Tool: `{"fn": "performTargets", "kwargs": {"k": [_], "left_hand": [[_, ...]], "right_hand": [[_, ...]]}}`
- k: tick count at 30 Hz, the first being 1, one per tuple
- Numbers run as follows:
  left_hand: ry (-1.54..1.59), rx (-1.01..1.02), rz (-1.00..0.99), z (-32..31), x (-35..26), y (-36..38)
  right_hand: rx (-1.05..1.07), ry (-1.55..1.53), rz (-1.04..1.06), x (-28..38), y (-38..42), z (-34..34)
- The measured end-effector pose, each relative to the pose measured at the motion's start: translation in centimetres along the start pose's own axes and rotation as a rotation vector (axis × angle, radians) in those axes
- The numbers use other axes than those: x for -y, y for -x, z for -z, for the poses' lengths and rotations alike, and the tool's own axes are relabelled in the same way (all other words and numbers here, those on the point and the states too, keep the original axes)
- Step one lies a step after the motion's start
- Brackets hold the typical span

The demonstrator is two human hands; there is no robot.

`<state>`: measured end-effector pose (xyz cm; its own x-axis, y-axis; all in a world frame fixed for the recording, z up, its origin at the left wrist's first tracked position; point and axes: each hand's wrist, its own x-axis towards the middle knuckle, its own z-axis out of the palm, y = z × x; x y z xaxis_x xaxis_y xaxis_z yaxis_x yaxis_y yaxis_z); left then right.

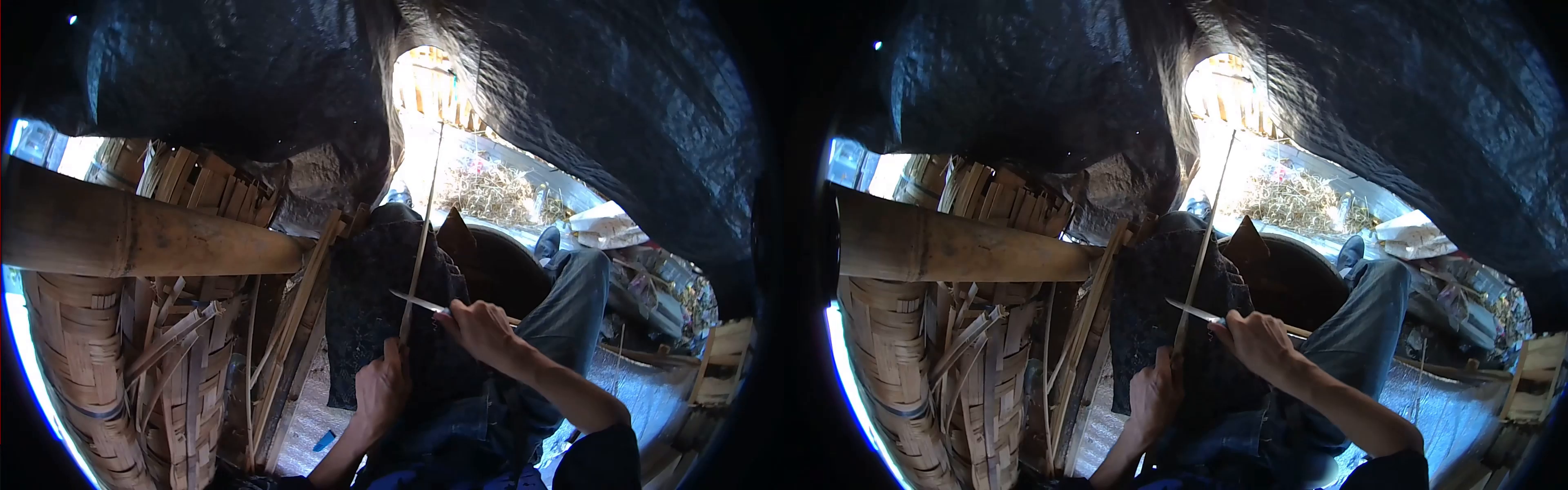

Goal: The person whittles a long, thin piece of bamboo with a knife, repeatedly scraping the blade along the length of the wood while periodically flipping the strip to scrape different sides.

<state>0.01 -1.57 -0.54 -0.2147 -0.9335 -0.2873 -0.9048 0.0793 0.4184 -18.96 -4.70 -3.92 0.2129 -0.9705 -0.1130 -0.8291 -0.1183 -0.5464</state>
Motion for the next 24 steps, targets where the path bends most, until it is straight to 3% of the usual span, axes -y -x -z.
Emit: {"fn": "performTargets", "kwargs": {"k": [5, 14, 20, 22, 24], "left_hand": [[0.071, -0.117, -0.058, -0.3, 0.2, 0.1], [-0.057, -0.044, -0.024, -0.3, -1.0, 0.1], [-0.041, -0.078, -0.049, -0.7, -0.9, 0.2], [-0.039, -0.059, -0.062, -1.1, -1.3, 0.7], [-0.044, -0.04, -0.075, -1.2, -1.4, 0.9]], "right_hand": [[0.006, 0.024, -0.036, -0.4, -1.5, 1.3], [0.084, -0.137, -0.005, -0.1, 0.4, 0.7], [0.047, 0.031, -0.043, -0.2, -0.4, -1.0], [-0.159, 0.202, -0.118, -1.4, -2.2, -1.9], [-0.239, 0.172, -0.195, -6.0, -5.5, -2.2]]}}
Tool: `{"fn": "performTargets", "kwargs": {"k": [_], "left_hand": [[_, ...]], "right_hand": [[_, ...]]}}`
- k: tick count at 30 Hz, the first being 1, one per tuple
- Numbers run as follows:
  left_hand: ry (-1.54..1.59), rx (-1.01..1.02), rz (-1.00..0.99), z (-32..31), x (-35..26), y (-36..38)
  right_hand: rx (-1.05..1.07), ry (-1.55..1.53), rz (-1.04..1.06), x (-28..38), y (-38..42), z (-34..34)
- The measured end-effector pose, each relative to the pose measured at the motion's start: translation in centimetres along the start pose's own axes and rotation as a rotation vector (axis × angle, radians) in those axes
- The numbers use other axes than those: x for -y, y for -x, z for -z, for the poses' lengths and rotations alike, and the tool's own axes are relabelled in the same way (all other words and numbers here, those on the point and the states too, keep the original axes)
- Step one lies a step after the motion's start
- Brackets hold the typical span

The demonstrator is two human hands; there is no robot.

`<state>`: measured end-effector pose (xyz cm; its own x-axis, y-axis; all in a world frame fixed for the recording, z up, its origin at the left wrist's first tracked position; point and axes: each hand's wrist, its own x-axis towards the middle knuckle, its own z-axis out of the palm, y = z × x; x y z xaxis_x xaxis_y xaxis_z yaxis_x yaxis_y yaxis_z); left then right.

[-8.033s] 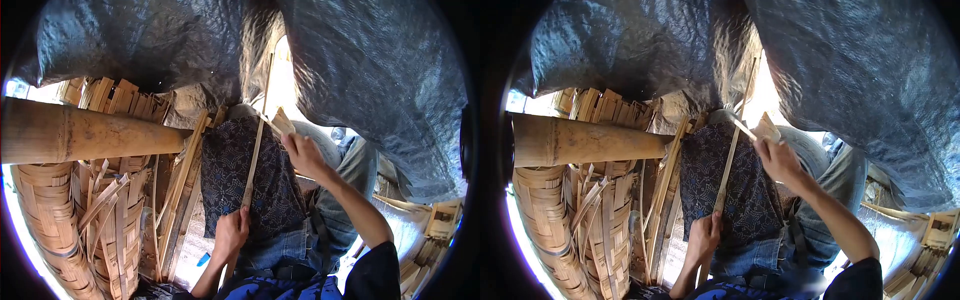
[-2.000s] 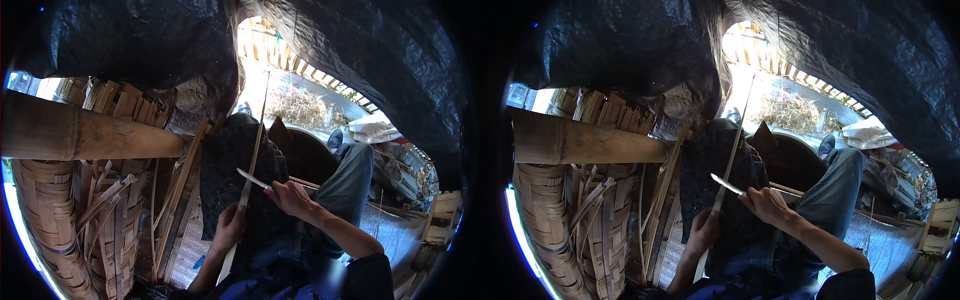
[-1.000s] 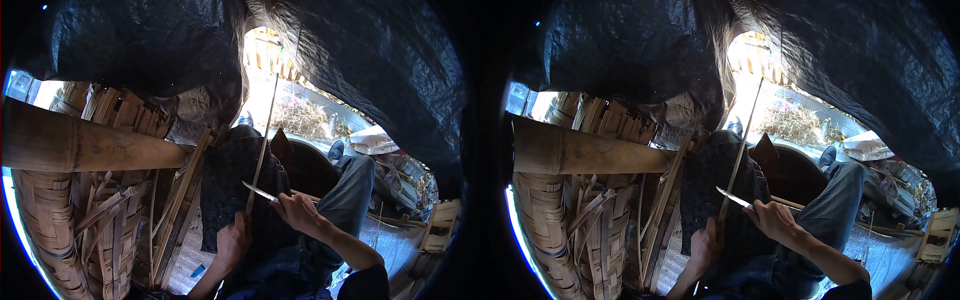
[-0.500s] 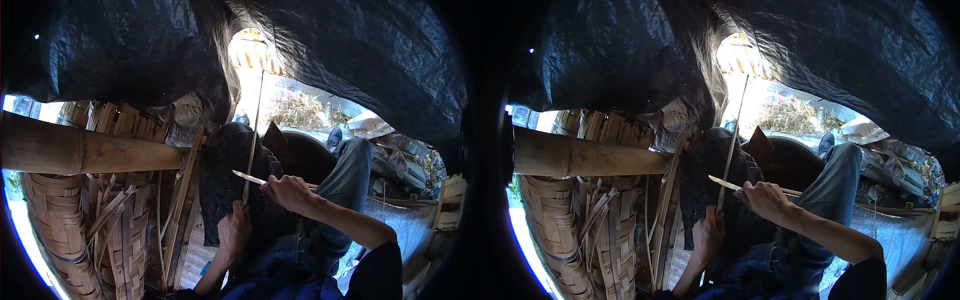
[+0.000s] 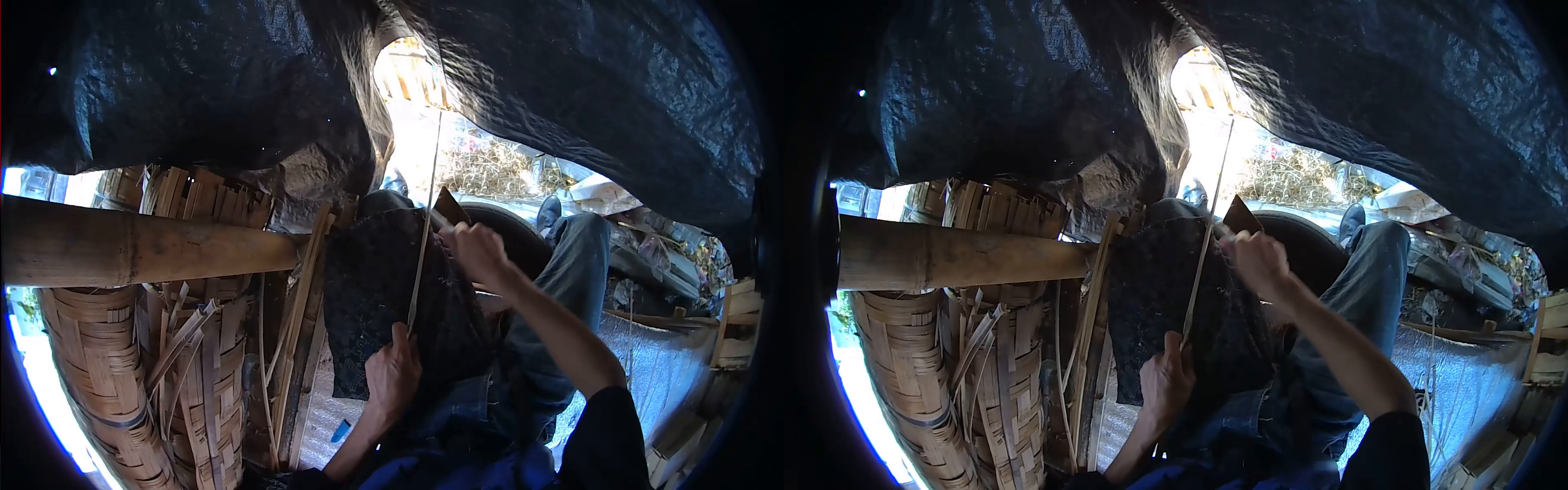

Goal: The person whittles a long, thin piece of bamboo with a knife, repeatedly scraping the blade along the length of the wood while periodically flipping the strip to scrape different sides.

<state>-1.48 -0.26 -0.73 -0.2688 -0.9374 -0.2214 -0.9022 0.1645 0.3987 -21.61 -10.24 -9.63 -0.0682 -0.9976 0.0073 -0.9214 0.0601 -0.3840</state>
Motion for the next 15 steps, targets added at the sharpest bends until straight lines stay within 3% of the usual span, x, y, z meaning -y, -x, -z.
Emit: {"fn": "performTargets", "kwargs": {"k": [3, 5, 6, 10, 12, 15], "left_hand": [[0.061, -0.01, 0.009, 0.4, 0.5, -0.5], [0.119, -0.051, 0.019, 0.4, 0.9, -0.6], [0.131, -0.054, 0.028, 0.4, 0.9, -0.6], [0.118, -0.06, 0.006, 0.1, 0.6, -1.1], [0.091, -0.057, -0.029, 0.1, 0.7, -1.2], [0.048, -0.042, -0.025, 0.2, 0.4, -1.2]], "right_hand": [[0.148, -0.048, -0.107, -3.2, -2.4, 0.4], [-0.113, -0.331, 0.1, -4.1, -2.0, 0.9], [0.043, -0.349, 0.029, -2.3, -0.8, 3.8], [0.153, -0.475, 0.1, 0.7, 4.2, 5.9], [0.335, -0.506, 0.125, 2.0, 6.0, 6.1], [0.392, -0.399, 0.181, 2.8, 6.9, 5.5]]}}
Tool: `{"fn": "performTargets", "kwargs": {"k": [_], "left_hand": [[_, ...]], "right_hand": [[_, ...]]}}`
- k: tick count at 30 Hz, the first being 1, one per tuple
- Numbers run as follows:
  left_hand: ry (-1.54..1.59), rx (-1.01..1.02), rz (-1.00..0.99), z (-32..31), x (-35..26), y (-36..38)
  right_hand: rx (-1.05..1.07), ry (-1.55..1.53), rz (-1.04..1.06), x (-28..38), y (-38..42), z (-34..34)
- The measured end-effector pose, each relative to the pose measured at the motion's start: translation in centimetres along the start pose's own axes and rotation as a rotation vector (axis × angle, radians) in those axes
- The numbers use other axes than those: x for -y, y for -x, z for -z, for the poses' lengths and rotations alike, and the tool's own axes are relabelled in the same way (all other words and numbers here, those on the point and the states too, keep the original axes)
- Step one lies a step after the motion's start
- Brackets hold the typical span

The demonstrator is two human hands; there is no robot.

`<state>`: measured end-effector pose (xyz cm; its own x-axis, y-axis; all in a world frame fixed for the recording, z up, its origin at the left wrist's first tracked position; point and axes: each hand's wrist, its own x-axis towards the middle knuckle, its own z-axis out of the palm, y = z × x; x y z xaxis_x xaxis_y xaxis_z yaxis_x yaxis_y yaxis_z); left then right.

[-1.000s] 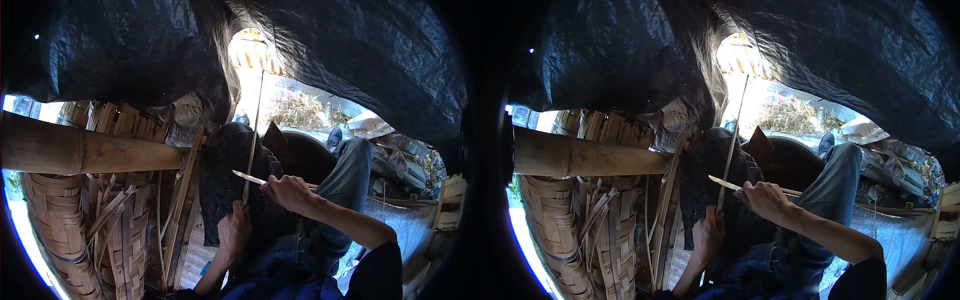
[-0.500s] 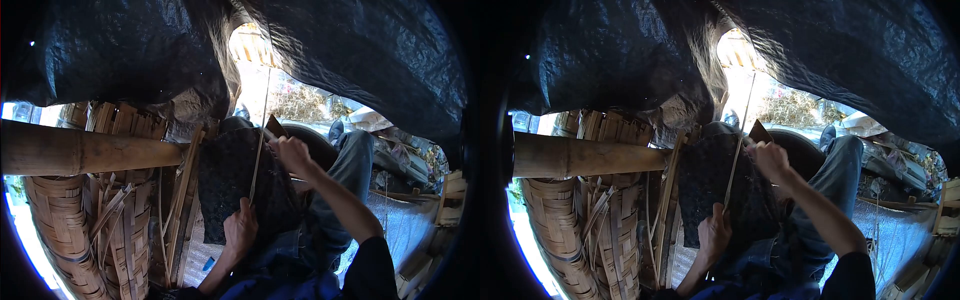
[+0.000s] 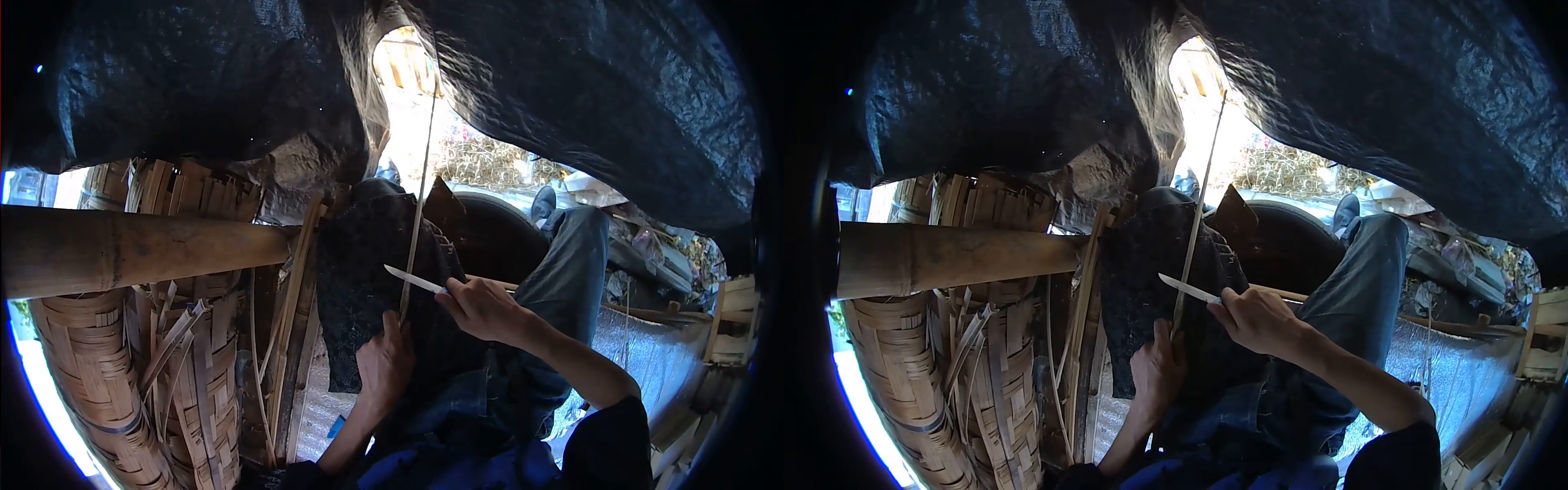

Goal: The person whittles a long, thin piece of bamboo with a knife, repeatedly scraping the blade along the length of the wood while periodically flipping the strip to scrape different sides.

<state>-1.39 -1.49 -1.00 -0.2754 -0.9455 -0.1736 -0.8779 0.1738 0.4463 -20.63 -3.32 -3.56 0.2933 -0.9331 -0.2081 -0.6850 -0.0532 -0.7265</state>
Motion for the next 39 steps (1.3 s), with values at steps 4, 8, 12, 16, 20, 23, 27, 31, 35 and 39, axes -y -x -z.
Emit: {"fn": "performTargets", "kwargs": {"k": [4, 8, 12, 16, 20, 23, 27, 31, 35, 39], "left_hand": [[-0.057, 0.031, 0.029, -0.2, 0.2, 0.2], [-0.055, 0.042, 0.033, -0.3, -0.3, 0.6], [-0.054, 0.044, 0.003, -0.3, -0.3, 1.1], [0.031, 0.016, 0.007, 0.0, 0.2, 0.5], [0.334, -0.064, 0.062, -0.2, 2.5, 0.1], [0.445, -0.015, 0.096, 0.5, 2.4, -0.1], [0.153, -0.01, 0.075, -0.2, 1.3, 0.4], [-0.001, 0.007, 0.041, -0.1, 0.4, 0.5], [-0.068, 0.036, 0.015, -0.5, -0.3, 1.1], [-0.019, 0.048, 0.011, -0.1, -0.5, 1.0]], "right_hand": [[-0.027, 0.075, -0.018, 0.5, -0.3, -0.4], [-0.06, 0.088, 0.025, -0.9, -1.3, -1.0], [-0.338, 0.293, 0.029, -7.2, -5.3, -1.1], [-0.397, 0.256, 0.043, -9.7, -8.7, 1.3], [-0.263, -0.127, -0.017, -4.3, -5.9, 2.3], [-0.181, -0.074, 0.059, -1.4, -2.9, -0.5], [-0.051, 0.019, 0.024, 1.3, -1.2, -0.2], [0.022, 0.044, -0.021, 1.1, -1.3, -0.2], [-0.1, 0.187, -0.058, -0.8, -3.3, -0.5], [-0.135, 0.154, -0.176, -7.6, -8.0, 0.5]]}}
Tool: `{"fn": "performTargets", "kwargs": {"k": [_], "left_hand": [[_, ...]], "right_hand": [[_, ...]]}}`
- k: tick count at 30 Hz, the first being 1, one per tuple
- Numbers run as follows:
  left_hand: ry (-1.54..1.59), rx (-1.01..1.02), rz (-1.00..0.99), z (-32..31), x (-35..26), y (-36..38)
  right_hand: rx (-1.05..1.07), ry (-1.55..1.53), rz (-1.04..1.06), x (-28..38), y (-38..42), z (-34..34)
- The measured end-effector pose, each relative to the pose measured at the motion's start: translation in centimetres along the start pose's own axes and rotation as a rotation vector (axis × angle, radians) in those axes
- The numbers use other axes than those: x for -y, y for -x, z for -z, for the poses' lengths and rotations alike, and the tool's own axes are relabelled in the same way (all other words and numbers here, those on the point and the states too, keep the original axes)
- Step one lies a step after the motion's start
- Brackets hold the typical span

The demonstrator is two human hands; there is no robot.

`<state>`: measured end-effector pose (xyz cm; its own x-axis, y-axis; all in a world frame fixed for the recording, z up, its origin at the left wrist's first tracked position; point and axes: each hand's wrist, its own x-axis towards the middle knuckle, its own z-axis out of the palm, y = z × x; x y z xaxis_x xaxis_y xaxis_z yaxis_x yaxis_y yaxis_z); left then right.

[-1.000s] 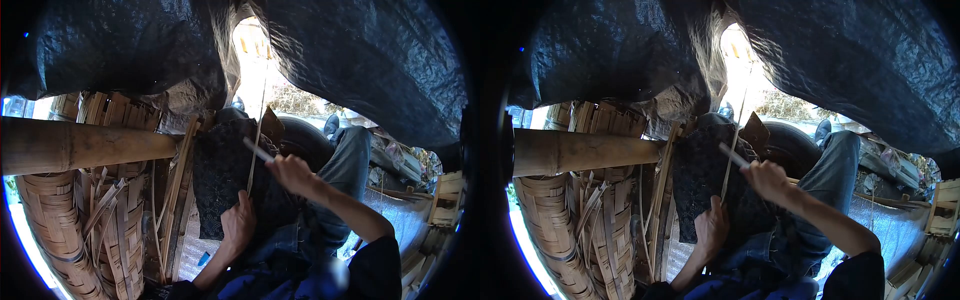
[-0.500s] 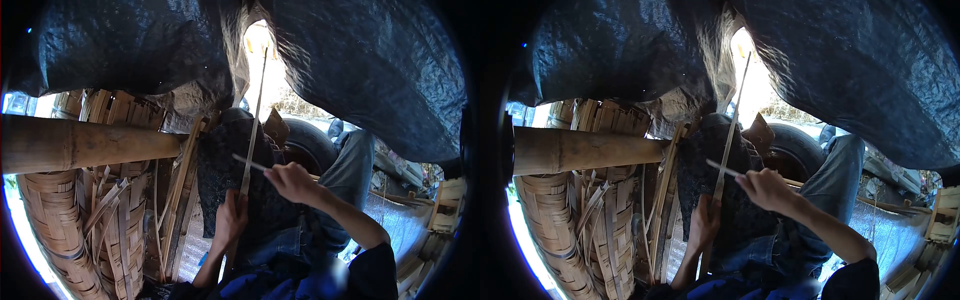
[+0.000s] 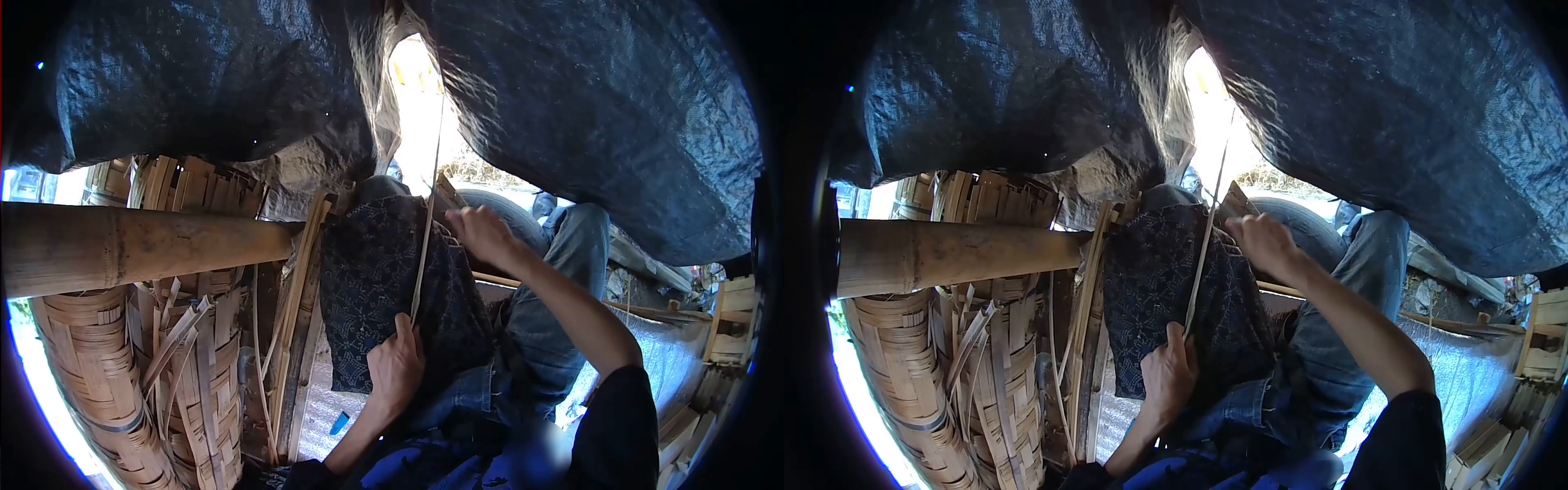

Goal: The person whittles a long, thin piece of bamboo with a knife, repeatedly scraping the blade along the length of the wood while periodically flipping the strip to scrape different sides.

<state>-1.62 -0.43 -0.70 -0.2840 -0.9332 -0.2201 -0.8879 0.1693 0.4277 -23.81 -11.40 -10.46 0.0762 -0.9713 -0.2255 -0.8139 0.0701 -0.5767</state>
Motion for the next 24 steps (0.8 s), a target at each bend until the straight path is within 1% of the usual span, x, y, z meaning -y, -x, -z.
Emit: {"fn": "performTargets", "kwargs": {"k": [2, 3, 4, 5, 6, 7, 8, 9, 10, 11, 13, 14, 16, 17, 19, 20, 22, 23, 24], "left_hand": [[0.018, -0.024, 0.002, 0.0, 0.4, -0.1], [0.035, -0.04, 0.014, 0.1, 0.7, -0.4], [0.037, -0.046, 0.009, 0.2, 1.0, -0.8], [0.133, -0.066, 0.033, 0.3, 1.4, -0.9], [0.23, -0.082, 0.063, 0.3, 1.9, -0.9], [0.235, -0.082, 0.079, 0.4, 2.6, -0.8], [0.44, -0.035, 0.133, 0.5, 3.3, -0.7], [0.646, 0.009, 0.18, 0.6, 3.7, -0.8], [0.793, 0.088, 0.332, 1.8, 3.0, -0.8], [0.794, 0.091, 0.334, 2.9, 2.8, -0.9], [0.825, 0.351, 0.503, 4.5, 2.8, -0.9], [0.771, 0.35, 0.491, 4.5, 2.8, -0.8], [0.801, 0.393, 0.511, 4.1, 3.1, -0.1], [0.841, 0.431, 0.534, 3.8, 3.2, 0.2], [0.851, 0.443, 0.544, 3.1, 3.5, 0.5], [0.864, 0.458, 0.554, 2.8, 3.6, 0.8], [0.89, 0.454, 0.55, 2.6, 3.6, 0.9], [0.912, 0.45, 0.534, 2.5, 3.5, 0.8], [0.918, 0.45, 0.534, 2.5, 3.3, 0.8]], "right_hand": [[-0.215, 0.008, 0.011, -3.0, -2.1, -0.1], [-0.226, 0.012, 0.011, -2.7, -2.0, 0.7], [-0.283, -0.042, 0.031, -2.1, -1.5, 1.5], [-0.329, -0.097, 0.055, -1.5, -0.9, 1.8], [-0.401, -0.079, 0.133, -1.4, 0.4, 1.2], [-0.253, -0.205, 0.07, 0.1, 1.9, 1.9], [-0.103, -0.327, 0.002, 2.0, 3.6, 2.9], [-0.057, -0.356, 0.052, 3.1, 5.1, 2.8], [-0.016, -0.386, 0.1, 4.0, 6.3, 2.5], [-0.015, -0.386, 0.097, 5.1, 7.2, 2.3], [0.012, -0.405, 0.218, 6.9, 8.4, 1.7], [0.007, -0.411, 0.213, 7.5, 8.5, 1.4], [0.119, -0.347, 0.178, 8.2, 8.5, 0.9], [0.118, -0.349, 0.178, 8.1, 8.4, 0.6], [0.163, -0.229, 0.198, 7.7, 8.1, -0.2], [0.173, -0.229, 0.2, 7.6, 8.0, -0.4], [0.045, -0.177, 0.327, 7.2, 7.6, -0.8], [0.05, -0.172, 0.327, 6.8, 7.2, -1.0], [-0.021, -0.06, 0.3, 6.3, 6.6, -1.4]]}}
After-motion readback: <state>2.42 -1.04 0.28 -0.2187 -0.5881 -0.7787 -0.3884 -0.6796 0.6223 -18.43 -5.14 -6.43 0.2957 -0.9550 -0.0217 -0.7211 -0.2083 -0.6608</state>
